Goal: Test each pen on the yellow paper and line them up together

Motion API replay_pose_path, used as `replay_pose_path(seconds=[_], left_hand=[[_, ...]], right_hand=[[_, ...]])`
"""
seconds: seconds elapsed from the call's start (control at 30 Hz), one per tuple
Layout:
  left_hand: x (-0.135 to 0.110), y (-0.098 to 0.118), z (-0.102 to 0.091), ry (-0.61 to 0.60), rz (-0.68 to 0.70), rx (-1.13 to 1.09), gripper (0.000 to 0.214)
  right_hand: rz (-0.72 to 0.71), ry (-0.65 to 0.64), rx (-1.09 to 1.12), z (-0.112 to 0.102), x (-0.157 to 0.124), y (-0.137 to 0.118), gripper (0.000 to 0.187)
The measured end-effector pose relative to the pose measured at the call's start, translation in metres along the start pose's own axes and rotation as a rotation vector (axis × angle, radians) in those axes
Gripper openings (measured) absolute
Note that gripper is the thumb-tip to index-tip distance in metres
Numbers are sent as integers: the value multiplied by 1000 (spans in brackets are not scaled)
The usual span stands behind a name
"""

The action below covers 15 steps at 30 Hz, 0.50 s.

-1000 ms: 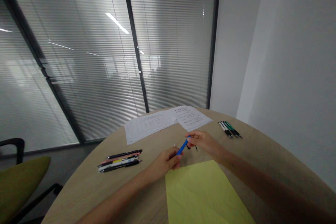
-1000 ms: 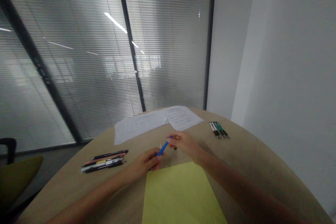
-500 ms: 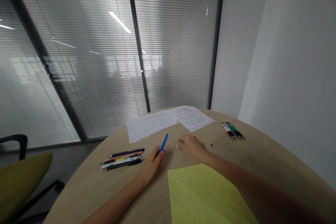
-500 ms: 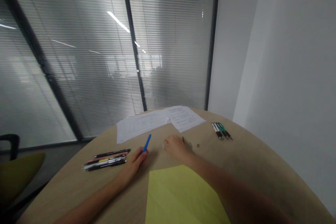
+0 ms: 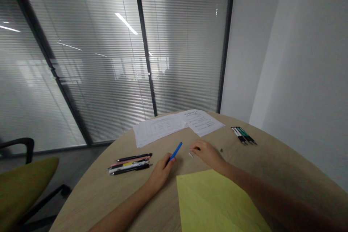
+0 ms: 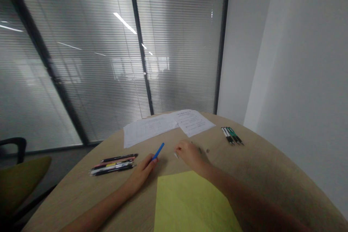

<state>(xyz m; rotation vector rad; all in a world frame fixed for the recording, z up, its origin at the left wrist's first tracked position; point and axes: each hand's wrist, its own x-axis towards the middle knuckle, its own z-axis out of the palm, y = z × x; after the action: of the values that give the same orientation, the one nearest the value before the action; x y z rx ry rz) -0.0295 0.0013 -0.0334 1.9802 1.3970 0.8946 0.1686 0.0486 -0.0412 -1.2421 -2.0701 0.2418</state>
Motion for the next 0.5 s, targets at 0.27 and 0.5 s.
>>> replay_pose_path(seconds=[0.27,0.5], left_hand=[[3,-6,1,-3,46,41,25],[2,-6,2,-15,69,97,25]], right_hand=[[-15,-150,-209,-4,-3,-4,14],[-26,-246,-255,16,-2,-8,23]])
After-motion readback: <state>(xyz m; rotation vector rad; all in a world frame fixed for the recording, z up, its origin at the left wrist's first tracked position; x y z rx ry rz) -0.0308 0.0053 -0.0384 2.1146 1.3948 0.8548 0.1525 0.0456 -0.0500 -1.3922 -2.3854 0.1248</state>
